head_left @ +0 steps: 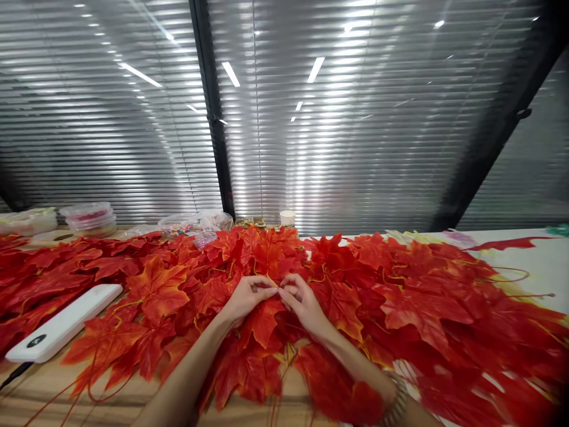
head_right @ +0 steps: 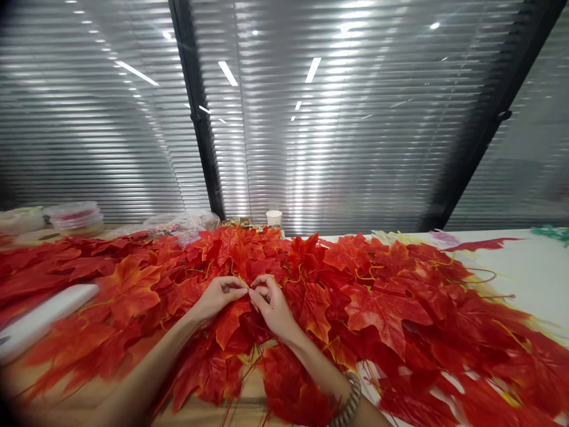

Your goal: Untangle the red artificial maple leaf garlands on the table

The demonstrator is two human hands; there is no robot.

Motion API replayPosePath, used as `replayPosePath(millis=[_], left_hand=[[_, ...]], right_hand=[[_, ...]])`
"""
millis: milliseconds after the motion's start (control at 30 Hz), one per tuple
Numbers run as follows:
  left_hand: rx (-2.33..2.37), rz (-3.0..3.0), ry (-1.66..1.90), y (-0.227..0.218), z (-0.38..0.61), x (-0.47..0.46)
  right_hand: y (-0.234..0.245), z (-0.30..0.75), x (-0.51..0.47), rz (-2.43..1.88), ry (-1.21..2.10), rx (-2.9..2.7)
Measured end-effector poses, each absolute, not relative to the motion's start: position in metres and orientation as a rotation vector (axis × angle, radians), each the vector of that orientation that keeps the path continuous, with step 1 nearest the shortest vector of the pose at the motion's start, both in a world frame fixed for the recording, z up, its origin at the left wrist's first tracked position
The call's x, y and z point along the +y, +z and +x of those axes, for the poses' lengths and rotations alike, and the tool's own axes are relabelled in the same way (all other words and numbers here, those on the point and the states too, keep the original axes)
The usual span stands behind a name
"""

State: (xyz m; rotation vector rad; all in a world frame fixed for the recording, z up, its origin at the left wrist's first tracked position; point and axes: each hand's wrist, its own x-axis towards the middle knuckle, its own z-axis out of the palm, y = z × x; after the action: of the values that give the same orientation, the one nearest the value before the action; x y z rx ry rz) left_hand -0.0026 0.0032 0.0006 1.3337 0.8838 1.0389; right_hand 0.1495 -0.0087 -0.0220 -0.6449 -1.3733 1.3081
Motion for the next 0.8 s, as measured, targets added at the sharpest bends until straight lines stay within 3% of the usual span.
replayPosePath(millis=[567,800], left_hand=[[0.873,1.268,0.972,0.0035,0.0005,-0.0010],[0.818,1.215,1.009,0.0002,0.0035,-0.0011]], right_hand=[[-0.0155,0.1480,-0.0104,-0.566,1.511,-1.137],[-0.0158,0.1521,-0.0071,-0.523,1.443,-1.273]])
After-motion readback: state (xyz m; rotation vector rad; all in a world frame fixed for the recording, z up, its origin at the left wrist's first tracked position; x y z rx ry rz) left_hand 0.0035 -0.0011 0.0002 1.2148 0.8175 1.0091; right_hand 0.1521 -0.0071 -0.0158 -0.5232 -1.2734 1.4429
